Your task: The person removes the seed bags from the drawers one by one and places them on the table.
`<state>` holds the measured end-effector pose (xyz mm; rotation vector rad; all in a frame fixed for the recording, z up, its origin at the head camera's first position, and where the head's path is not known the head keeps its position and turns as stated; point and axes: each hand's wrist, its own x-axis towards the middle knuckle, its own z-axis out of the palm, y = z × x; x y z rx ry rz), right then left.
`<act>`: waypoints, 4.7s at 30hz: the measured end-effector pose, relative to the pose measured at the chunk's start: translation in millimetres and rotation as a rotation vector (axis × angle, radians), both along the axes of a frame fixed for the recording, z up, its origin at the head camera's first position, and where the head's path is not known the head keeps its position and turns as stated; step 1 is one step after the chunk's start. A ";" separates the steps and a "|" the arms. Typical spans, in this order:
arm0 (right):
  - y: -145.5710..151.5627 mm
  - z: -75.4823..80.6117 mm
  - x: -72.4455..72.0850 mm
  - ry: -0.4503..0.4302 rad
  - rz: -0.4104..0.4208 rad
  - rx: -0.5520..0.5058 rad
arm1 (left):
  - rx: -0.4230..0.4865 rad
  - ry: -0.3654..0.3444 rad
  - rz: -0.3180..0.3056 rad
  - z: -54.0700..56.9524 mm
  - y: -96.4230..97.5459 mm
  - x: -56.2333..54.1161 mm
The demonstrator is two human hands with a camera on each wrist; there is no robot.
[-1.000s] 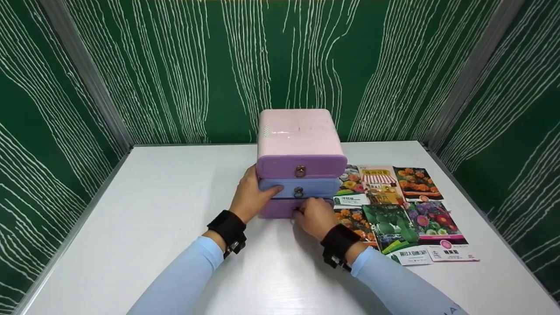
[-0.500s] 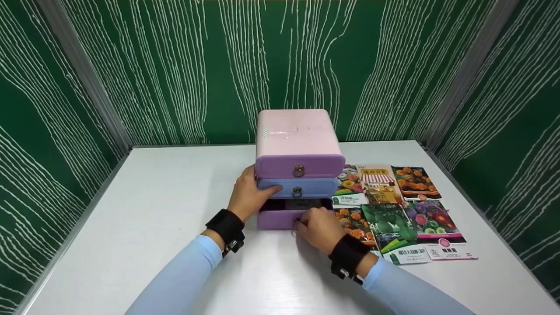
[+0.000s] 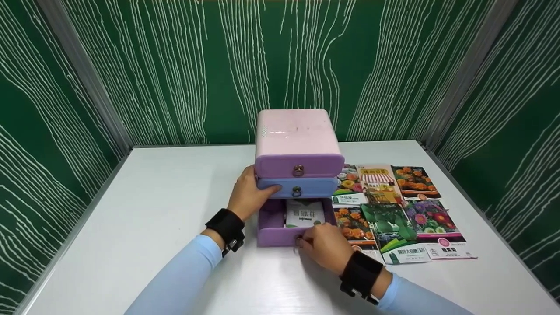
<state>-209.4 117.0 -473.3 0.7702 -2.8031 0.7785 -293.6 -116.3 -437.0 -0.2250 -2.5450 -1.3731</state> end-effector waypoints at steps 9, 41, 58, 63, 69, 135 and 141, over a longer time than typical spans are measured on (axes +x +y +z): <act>7.2 -2.6 19.5 0.026 0.056 0.008 | 0.000 0.009 -0.036 -2.7 -2.2 0.1; 24.9 42.9 20.3 -0.234 0.045 -0.106 | -0.092 -0.073 0.021 15.9 -13.1 26.7; 43.1 71.9 -35.0 -0.378 -0.019 -0.282 | -0.237 -0.283 -0.070 26.3 1.8 39.1; 36.7 67.5 -46.2 -0.426 -0.056 -0.289 | -0.151 -0.340 -0.118 24.8 12.7 36.0; 33.0 58.8 -56.9 -0.600 -0.057 -0.349 | 0.006 -0.470 -0.160 21.4 26.2 34.9; 7.9 25.0 -49.2 -0.654 -0.105 -0.388 | 0.445 -0.755 -0.158 -3.2 45.5 30.1; 12.1 26.9 -52.0 -0.666 -0.103 -0.426 | 0.442 -0.772 -0.189 0.5 37.8 31.4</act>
